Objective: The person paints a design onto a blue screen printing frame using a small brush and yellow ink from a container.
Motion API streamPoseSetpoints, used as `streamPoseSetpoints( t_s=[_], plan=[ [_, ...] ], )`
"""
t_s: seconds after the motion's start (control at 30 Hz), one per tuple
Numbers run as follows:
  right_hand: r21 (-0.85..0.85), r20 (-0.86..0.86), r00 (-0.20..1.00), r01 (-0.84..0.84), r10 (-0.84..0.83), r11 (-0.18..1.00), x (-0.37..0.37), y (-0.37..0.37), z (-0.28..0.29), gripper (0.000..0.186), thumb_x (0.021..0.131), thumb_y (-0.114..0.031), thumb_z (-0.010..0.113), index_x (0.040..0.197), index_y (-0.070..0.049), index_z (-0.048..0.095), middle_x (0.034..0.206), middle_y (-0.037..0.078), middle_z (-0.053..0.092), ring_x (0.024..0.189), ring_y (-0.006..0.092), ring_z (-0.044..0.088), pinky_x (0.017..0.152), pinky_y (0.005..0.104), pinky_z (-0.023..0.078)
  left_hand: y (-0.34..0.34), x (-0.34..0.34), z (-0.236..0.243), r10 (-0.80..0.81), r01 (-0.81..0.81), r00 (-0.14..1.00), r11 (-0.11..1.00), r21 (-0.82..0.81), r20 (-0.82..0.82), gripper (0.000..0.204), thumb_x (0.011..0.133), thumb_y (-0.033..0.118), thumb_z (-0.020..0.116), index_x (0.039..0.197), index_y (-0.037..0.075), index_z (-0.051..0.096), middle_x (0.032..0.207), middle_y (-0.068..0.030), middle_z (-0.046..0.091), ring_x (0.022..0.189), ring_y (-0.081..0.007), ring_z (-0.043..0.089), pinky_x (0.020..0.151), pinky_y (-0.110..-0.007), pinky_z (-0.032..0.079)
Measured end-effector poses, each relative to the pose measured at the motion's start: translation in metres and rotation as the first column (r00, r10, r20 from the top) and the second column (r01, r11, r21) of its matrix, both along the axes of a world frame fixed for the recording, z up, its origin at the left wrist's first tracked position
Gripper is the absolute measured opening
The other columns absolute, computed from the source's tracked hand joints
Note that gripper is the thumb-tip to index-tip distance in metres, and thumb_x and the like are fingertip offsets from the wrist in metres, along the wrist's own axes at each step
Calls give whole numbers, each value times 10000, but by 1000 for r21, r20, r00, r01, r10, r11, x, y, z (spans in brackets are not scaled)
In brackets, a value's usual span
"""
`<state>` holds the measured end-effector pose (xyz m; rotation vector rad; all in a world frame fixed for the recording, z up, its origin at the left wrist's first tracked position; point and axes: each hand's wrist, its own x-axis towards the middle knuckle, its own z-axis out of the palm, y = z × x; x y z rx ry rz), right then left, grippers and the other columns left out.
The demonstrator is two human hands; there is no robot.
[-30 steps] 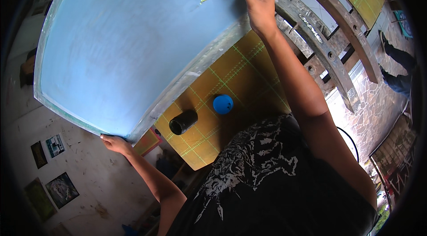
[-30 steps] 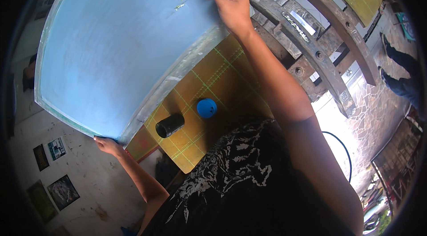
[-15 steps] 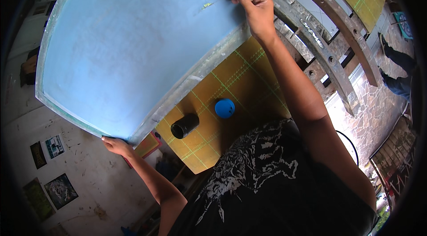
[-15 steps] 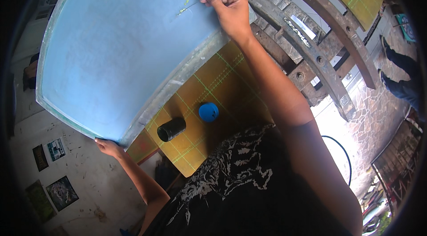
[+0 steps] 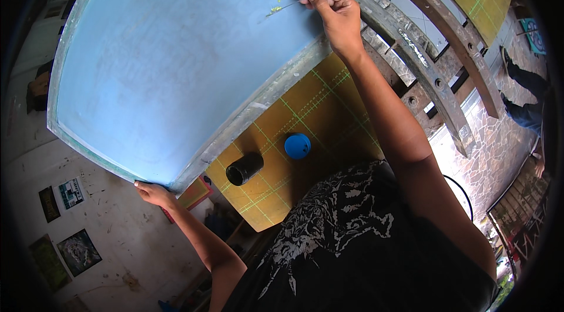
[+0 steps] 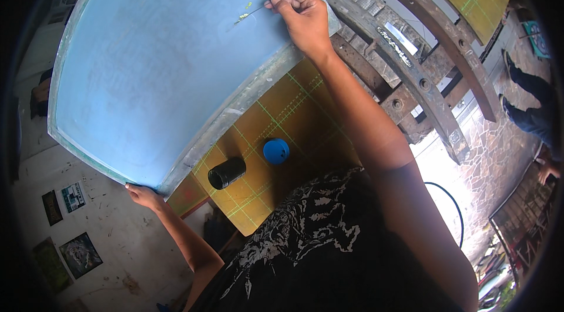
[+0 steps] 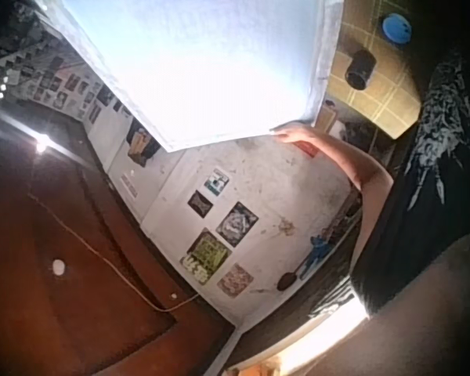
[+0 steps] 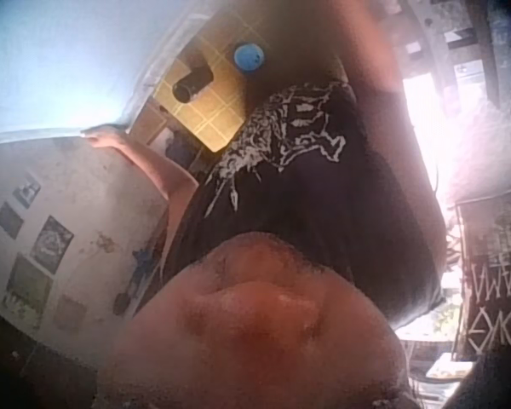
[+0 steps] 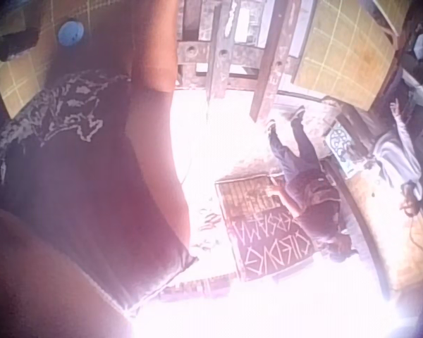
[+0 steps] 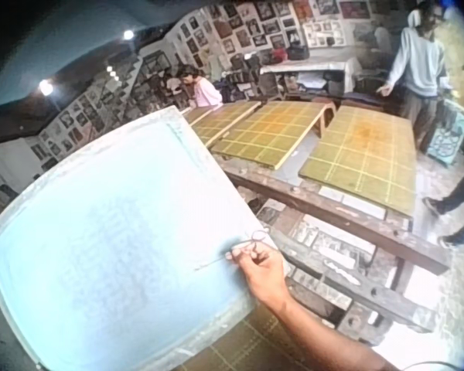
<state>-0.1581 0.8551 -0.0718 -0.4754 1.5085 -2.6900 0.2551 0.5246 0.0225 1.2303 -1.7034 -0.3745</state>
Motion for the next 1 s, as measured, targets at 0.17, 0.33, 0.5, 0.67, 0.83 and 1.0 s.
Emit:
streamPoseSetpoints(
  t_s=[0.17, 0.33, 0.5, 0.67, 0.83, 1.0],
  plan=[
    [13, -8, 1000, -6, 6, 1000, -1, 0, -1, 90, 872, -34, 581, 892, 40, 629, 839, 95, 672, 773, 105, 619, 742, 228, 486, 4, -3, 2, 3, -3, 1000, 1000, 25, 3, 518, 990, 339, 353, 1088, -142, 518, 1004, -213, 590, 836, -253, 523, 795, -369, 440],
    [48, -9, 1000, -16, 17, 999, -2, 0, -2, 94, 872, -37, 579, 891, 42, 628, 839, 91, 673, 770, 100, 613, 741, 226, 480, 4, -3, 1, 2, -2, 1000, 1000, 12, 4, 513, 991, 332, 348, 1091, -141, 518, 1005, -212, 590, 841, -255, 525, 797, -372, 440],
    [42, -7, 1000, -10, 11, 999, -2, 0, -2, 97, 874, -42, 578, 888, 39, 630, 839, 89, 675, 767, 98, 612, 738, 224, 479, 2, -2, 1, 1, -1, 1000, 1000, 18, 6, 514, 990, 333, 349, 1112, -139, 513, 1027, -216, 589, 858, -259, 533, 806, -370, 441],
    [25, -12, 1000, -1, 1, 1000, -2, -1, -2, 95, 875, -38, 575, 886, 39, 629, 837, 91, 675, 770, 100, 615, 740, 225, 481, 4, -4, 1, -1, 1, 1000, 1000, 16, 0, 520, 991, 335, 347, 1139, -138, 503, 1062, -222, 585, 880, -261, 538, 821, -367, 442],
    [-26, 4, 1000, -1, 1, 1000, -2, -1, -2, 92, 876, -33, 571, 881, 39, 628, 836, 94, 675, 772, 104, 617, 740, 228, 483, 3, -3, 0, -7, 7, 1000, 1000, 18, 7, 520, 992, 332, 342, 1142, -139, 500, 1068, -221, 582, 892, -260, 537, 832, -368, 438],
    [-13, 28, 999, 17, -17, 1000, -3, 3, 1, 87, 877, -28, 569, 881, 36, 628, 841, 97, 674, 777, 108, 620, 742, 230, 482, 3, -2, -2, -7, 7, 1000, 1000, 16, -3, 516, 992, 327, 338, 1143, -140, 496, 1075, -225, 577, 892, -262, 534, 832, -369, 436]
  ],
)
